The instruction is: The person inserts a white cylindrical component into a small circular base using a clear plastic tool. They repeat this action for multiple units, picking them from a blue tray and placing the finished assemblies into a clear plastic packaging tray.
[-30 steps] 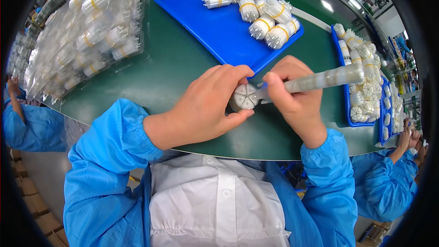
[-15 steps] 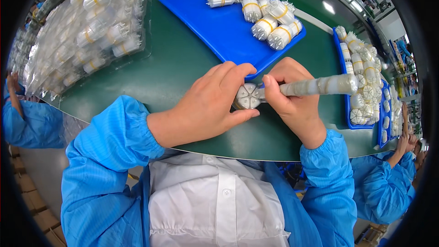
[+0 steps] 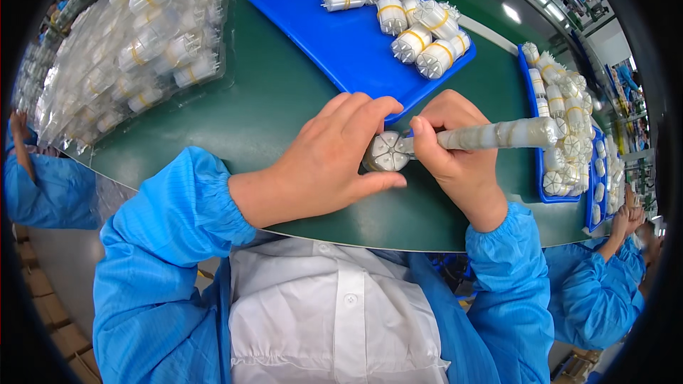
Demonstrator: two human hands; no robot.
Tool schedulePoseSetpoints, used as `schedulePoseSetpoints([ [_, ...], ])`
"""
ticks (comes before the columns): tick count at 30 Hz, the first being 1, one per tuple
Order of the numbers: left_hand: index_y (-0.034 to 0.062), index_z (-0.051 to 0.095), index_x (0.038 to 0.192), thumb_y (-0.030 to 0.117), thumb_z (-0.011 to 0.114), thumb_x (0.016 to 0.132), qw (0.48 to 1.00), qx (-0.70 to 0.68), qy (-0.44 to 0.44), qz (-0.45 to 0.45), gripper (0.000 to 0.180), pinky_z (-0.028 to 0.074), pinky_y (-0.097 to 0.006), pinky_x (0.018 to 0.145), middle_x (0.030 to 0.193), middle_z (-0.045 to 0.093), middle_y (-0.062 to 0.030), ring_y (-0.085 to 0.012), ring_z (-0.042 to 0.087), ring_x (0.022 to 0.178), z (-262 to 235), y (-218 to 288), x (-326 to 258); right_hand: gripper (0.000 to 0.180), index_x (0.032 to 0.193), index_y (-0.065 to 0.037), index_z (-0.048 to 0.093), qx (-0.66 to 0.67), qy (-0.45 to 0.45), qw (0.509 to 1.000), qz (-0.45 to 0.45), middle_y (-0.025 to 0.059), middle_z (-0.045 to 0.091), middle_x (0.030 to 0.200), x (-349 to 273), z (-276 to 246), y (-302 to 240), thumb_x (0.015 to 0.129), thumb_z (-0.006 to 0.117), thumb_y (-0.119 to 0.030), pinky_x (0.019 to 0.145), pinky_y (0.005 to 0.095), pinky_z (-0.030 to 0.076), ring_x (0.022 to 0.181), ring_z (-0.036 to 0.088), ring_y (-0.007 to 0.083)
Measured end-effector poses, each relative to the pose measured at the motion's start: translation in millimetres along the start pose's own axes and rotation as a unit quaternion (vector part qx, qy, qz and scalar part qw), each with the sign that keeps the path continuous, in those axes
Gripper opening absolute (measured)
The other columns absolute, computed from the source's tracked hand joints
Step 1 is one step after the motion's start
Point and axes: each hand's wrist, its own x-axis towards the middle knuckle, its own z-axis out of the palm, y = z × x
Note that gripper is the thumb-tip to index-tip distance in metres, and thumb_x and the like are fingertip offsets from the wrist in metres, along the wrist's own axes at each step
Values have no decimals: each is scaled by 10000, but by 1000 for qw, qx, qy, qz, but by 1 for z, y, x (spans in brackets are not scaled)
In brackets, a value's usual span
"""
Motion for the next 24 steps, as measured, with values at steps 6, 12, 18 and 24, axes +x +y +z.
schedulePoseSetpoints([
  [6,40,479,1399,55,802,751,997,-75,15,8,724,541,-401,894,1174,637,-130,-288,634,1079,3,1,-3,142,746,-12,651,24,34,999,23,50,617,721,2,-8,-1,858,738,-7,561,319,418,639,558,152],
  [12,21,469,1407,30,758,755,996,-90,5,26,713,550,-407,923,1205,634,-147,-302,637,1125,4,-2,-2,136,751,-12,655,21,10,999,42,51,622,727,2,-8,-3,857,740,-11,561,310,420,646,565,154],
  [18,15,478,1394,47,755,748,995,-88,4,45,704,512,-416,918,1194,626,-158,-324,619,1078,3,-4,-2,123,762,-12,663,11,-6,999,43,56,626,736,3,-9,-5,859,738,-12,575,317,435,662,579,165],
  [24,32,481,1399,70,783,743,999,-31,22,37,723,498,-421,906,1140,622,-148,-326,609,1032,4,-1,1,133,753,-14,662,10,-12,1000,3,61,630,741,3,-3,-3,865,732,-8,586,327,446,663,583,179],
])
